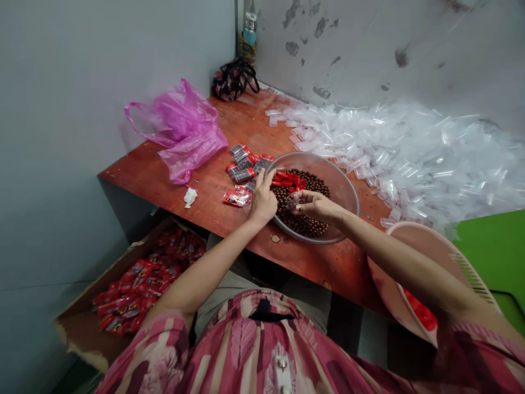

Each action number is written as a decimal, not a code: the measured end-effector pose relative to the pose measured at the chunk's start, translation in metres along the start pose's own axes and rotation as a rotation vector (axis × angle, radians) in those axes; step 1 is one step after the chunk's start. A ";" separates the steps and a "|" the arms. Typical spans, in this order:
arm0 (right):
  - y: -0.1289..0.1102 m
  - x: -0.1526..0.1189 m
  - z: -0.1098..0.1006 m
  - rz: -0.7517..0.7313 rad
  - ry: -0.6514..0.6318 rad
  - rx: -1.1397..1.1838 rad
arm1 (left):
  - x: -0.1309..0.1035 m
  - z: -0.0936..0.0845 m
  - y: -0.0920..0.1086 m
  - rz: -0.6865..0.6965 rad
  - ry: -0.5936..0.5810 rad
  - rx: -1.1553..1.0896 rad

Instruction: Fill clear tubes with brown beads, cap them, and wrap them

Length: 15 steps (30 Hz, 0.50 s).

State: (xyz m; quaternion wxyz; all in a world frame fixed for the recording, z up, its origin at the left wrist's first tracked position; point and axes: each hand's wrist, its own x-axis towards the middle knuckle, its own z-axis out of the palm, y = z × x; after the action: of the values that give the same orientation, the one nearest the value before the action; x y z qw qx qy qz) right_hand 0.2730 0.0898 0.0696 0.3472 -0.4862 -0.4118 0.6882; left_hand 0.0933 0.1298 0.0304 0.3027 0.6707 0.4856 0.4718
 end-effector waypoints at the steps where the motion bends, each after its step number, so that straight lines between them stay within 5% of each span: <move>1: -0.002 -0.003 -0.001 -0.028 0.011 0.021 | -0.001 -0.001 0.002 0.028 0.000 0.017; 7: -0.012 -0.015 0.003 -0.161 0.076 0.155 | -0.006 -0.015 0.037 0.256 -0.133 -0.034; 11: -0.012 -0.020 0.006 -0.231 0.107 0.102 | -0.003 -0.014 0.056 0.167 -0.292 -0.145; 15: -0.015 -0.031 0.002 -0.260 0.149 -0.165 | 0.003 -0.003 0.048 0.071 -0.393 -0.281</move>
State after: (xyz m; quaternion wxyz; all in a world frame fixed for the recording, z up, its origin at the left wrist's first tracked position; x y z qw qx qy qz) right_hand 0.2811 0.0686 0.0956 0.4219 -0.5054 -0.4992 0.5634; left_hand 0.1082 0.1157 0.0741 0.4649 0.7176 0.3234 0.4054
